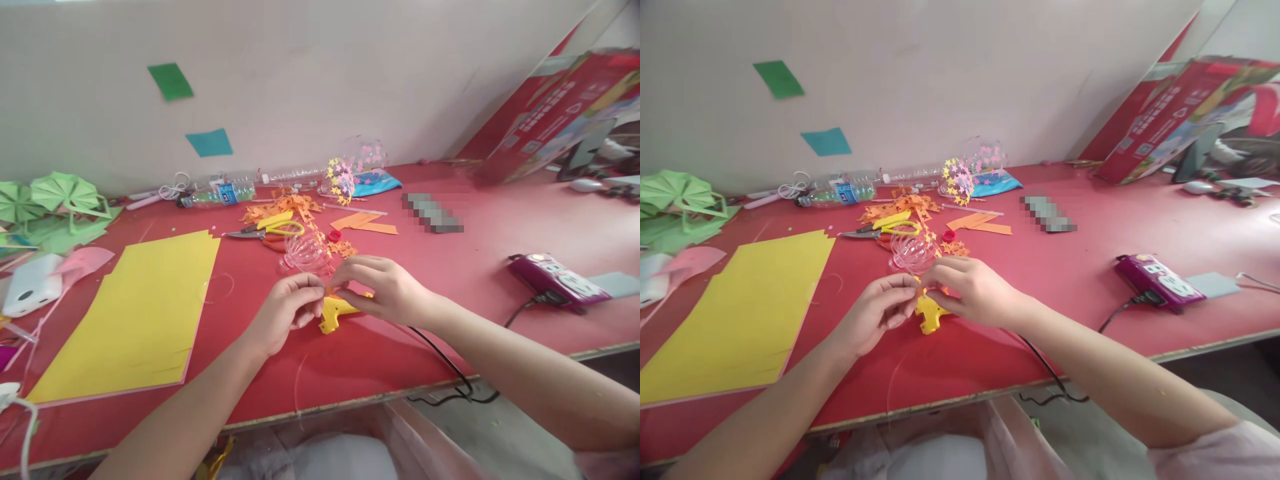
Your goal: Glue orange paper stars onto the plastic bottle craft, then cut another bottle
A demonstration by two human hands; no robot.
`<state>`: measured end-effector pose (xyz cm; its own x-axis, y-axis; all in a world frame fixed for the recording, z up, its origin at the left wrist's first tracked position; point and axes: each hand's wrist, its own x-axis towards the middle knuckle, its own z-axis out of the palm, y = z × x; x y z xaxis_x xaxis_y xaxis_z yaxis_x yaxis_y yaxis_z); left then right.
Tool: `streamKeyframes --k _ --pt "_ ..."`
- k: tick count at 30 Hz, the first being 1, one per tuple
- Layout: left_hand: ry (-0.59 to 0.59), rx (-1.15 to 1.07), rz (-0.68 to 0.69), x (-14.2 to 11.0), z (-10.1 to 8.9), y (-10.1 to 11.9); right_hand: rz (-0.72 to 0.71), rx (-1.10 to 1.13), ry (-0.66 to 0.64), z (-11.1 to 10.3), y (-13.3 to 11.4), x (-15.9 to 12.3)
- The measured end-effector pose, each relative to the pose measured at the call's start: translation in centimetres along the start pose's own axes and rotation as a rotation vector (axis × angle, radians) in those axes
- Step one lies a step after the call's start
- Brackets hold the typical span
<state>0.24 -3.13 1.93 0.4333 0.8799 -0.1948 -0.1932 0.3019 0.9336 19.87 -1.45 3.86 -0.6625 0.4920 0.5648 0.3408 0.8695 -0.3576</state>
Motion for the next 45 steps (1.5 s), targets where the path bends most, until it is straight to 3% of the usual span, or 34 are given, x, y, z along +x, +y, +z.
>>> streamKeyframes --k 6,8,11,13,19,22,25,29,33,39,45 --pt "-0.033 0.102 -0.046 -0.9 -0.2 0.5 -0.035 -0.030 0.065 0.7 -0.8 -0.4" --pt "0.058 0.340 0.027 -0.6 -1.4 1.4 -0.010 -0.058 0.112 0.3 -0.8 -0.3" --pt "0.407 0.986 0.224 1.2 -4.0 2.6 0.060 -0.079 0.223 -0.5 -0.4 0.4" --pt "0.412 1.063 0.246 3.0 -5.4 2.9 0.106 -0.071 0.293 -0.9 0.0 1.1" --pt "0.378 1.063 0.235 6.8 -6.5 2.2 0.113 -0.010 0.339 -0.7 0.3 2.0" --pt "0.460 0.993 0.243 6.6 -7.0 2.5 0.126 0.022 0.335 -0.6 0.5 1.9" --pt "0.538 0.873 0.250 5.7 -7.4 2.3 0.247 0.110 0.305 -0.6 0.9 2.1" --pt "0.557 0.717 0.245 5.0 -7.2 0.4 0.444 0.286 0.246 -0.3 1.3 2.8" --pt "0.607 0.666 0.236 5.2 -7.3 -1.5 0.515 0.366 0.237 0.8 1.7 2.7" --pt "0.705 0.695 0.161 5.1 -7.4 -1.3 0.577 0.394 0.084 1.9 2.3 2.2" --pt "0.731 0.710 0.110 4.1 -7.9 -1.3 0.528 0.425 -0.104 1.5 2.0 3.9"
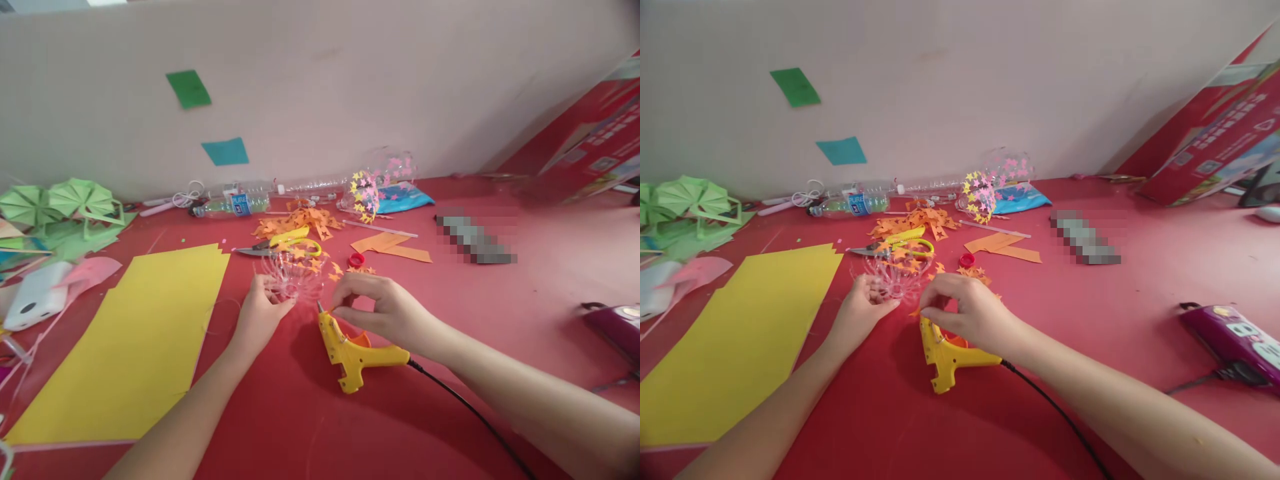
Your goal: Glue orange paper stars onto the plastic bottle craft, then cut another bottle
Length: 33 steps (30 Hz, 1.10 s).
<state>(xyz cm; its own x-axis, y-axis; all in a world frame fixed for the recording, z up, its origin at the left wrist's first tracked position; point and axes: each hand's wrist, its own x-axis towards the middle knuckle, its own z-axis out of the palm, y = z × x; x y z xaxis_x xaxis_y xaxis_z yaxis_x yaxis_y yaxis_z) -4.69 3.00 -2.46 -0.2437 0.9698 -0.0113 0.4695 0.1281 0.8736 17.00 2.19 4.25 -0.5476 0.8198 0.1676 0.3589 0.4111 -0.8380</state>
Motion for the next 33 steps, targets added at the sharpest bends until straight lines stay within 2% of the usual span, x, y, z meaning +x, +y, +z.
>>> streamKeyframes --k 5,8,11,15,18,21,24,27,30,33 --pt "-0.094 -0.021 -0.035 -0.3 -1.1 -0.1 -0.063 -0.020 -0.034 0.3 -0.3 0.8" --pt "-0.125 0.017 0.003 -0.6 -1.8 1.2 -0.059 -0.020 -0.027 0.5 -0.1 0.8" --pt "-0.139 0.161 0.073 -0.6 -2.3 3.2 -0.035 0.011 0.009 0.1 0.0 0.7" --pt "-0.161 0.329 0.127 0.2 -1.5 4.5 0.022 0.094 0.106 -1.0 0.1 0.6" --pt "-0.225 0.332 0.090 1.0 -0.1 3.8 0.073 0.147 0.143 -1.6 0.3 0.7" --pt "-0.229 0.249 0.074 1.5 0.7 2.5 0.091 0.187 0.173 -2.0 0.6 0.8" --pt "-0.225 0.080 0.053 1.4 0.2 1.3 0.141 0.290 0.229 -2.4 1.0 1.1" --pt "-0.161 0.009 0.057 0.8 -0.8 0.4 0.224 0.442 0.265 -2.2 1.6 1.7" --pt "-0.097 -0.097 0.049 0.4 -1.5 -0.5 0.325 0.651 0.175 -1.5 2.2 2.6" --pt "-0.076 -0.239 0.040 0.4 -1.3 -1.3 0.399 0.859 0.085 -0.6 2.3 3.4"
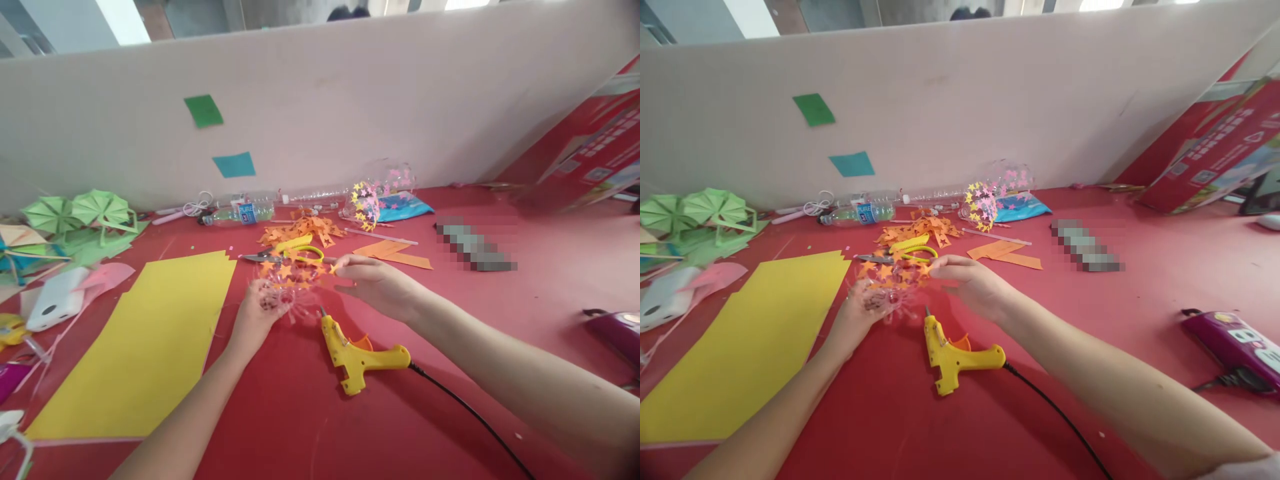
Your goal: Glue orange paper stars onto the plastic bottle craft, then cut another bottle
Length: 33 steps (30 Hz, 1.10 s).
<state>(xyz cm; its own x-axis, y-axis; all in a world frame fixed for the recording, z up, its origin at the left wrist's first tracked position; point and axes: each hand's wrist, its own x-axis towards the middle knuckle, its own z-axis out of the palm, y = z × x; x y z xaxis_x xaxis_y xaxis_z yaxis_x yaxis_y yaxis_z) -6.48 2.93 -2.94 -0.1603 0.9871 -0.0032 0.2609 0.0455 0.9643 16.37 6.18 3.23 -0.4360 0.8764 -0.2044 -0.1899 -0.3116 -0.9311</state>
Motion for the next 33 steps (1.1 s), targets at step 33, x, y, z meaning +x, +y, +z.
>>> streamKeyframes --k 33 --pt "0.255 0.760 0.798 -6.0 1.5 5.9 -0.399 -0.826 0.063 2.7 -2.1 -2.4"
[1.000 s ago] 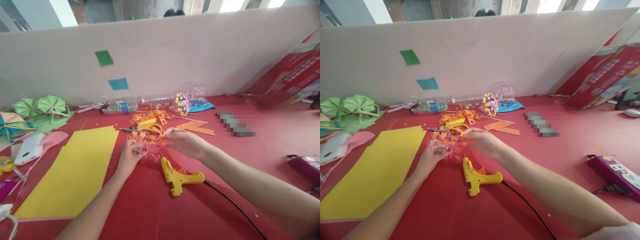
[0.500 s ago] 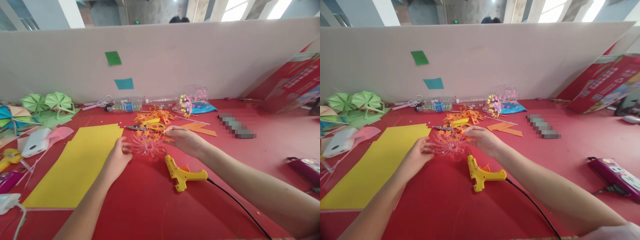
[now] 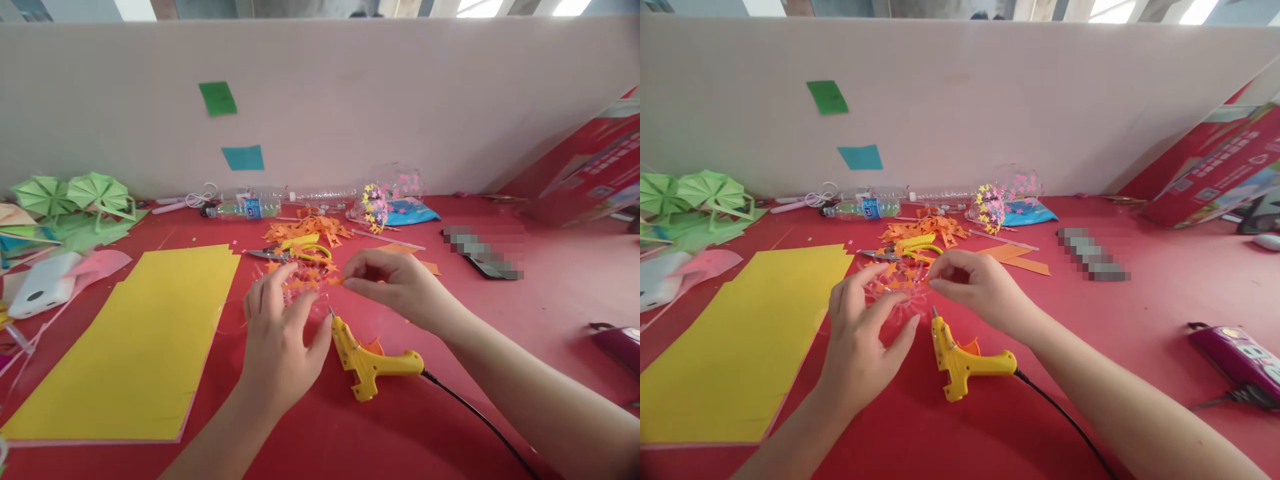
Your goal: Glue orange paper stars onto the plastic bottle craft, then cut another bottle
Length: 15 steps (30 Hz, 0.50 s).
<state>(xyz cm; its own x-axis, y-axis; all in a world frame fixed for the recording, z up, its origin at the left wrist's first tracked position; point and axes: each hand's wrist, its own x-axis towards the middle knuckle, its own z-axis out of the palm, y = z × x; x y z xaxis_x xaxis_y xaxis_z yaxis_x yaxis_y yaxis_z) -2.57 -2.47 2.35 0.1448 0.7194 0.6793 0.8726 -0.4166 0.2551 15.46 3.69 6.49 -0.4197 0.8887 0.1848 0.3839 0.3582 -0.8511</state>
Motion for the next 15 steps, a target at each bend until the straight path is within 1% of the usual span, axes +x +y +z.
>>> streamKeyframes --k 2,4,8,10,12,15 --pt "-0.027 0.042 0.001 0.0 0.4 0.0 0.029 -0.038 -0.063 0.1 0.4 -0.3" --pt "-0.060 0.103 -0.005 0.3 0.6 0.2 0.037 -0.065 -0.100 0.1 0.7 -0.4" --pt "-0.101 0.191 -0.060 1.0 1.1 0.6 0.016 -0.109 -0.094 -0.1 0.7 -0.3" --pt "-0.092 0.202 -0.098 0.9 1.3 0.8 0.041 -0.128 -0.105 -0.2 0.6 -0.3" --pt "-0.071 0.191 -0.124 0.7 1.5 1.0 0.077 -0.148 -0.144 -0.2 0.6 -0.2" --pt "-0.032 0.147 -0.122 0.5 1.7 1.1 0.102 -0.164 -0.195 -0.2 0.8 -0.1"
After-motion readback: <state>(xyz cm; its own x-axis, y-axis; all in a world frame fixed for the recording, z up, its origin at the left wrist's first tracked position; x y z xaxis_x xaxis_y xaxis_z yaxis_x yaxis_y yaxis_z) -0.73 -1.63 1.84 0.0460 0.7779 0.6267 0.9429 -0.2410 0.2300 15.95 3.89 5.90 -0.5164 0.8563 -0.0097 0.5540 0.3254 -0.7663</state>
